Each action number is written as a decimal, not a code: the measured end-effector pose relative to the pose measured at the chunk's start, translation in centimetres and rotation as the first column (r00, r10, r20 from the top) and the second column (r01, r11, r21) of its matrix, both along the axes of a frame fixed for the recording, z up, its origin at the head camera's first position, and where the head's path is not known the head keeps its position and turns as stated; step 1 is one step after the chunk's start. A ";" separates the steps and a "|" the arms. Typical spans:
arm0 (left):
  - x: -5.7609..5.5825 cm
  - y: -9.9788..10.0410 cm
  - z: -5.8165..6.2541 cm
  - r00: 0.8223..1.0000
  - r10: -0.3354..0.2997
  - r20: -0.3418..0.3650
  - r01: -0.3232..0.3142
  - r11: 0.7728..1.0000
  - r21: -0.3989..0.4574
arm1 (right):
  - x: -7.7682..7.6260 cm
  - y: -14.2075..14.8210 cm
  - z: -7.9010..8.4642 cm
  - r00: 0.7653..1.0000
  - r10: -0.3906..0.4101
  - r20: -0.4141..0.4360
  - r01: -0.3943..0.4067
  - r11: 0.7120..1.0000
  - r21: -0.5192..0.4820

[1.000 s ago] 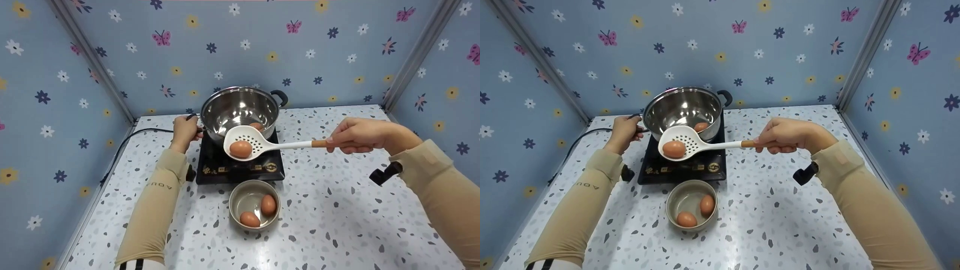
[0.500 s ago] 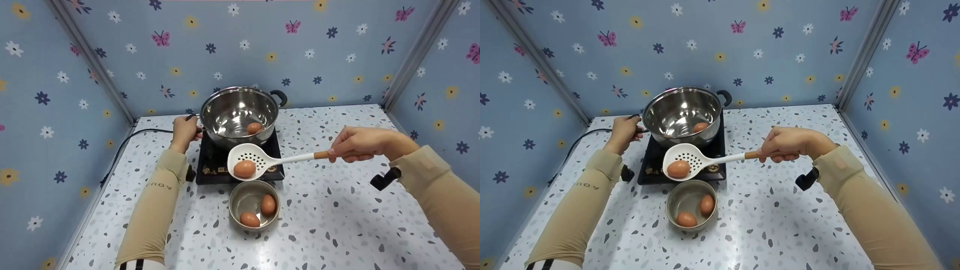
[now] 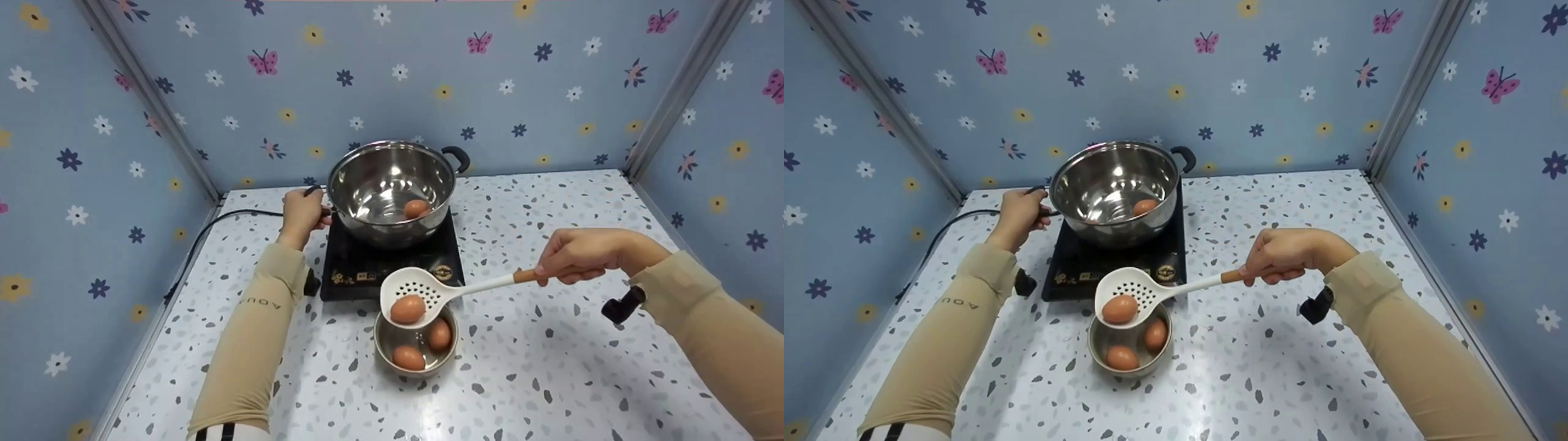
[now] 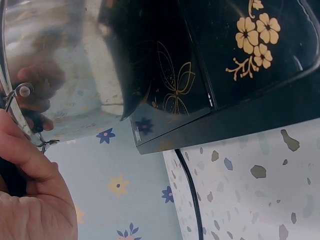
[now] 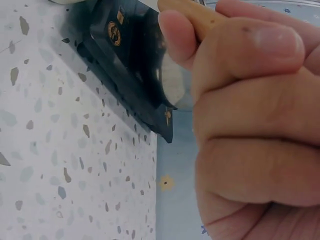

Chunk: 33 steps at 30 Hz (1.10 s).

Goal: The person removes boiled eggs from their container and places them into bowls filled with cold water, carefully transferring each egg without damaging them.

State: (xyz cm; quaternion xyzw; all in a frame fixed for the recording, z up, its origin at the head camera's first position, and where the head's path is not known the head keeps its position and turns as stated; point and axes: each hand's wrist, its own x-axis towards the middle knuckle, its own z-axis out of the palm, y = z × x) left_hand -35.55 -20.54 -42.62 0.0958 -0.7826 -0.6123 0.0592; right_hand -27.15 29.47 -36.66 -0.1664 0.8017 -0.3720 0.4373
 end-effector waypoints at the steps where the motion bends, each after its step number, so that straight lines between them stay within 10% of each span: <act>1: 0.0 0.0 0.0 1.000 0.001 -0.001 -0.001 1.000 0.000 | 0.0 0.0 -0.2 1.000 -0.003 -0.003 0.003 1.000 0.003; 33: -0.1 -0.1 -0.1 1.000 0.001 0.018 -0.001 1.000 -0.008 | 0.0 -0.8 -2.0 0.987 0.030 -0.157 -0.025 0.999 0.037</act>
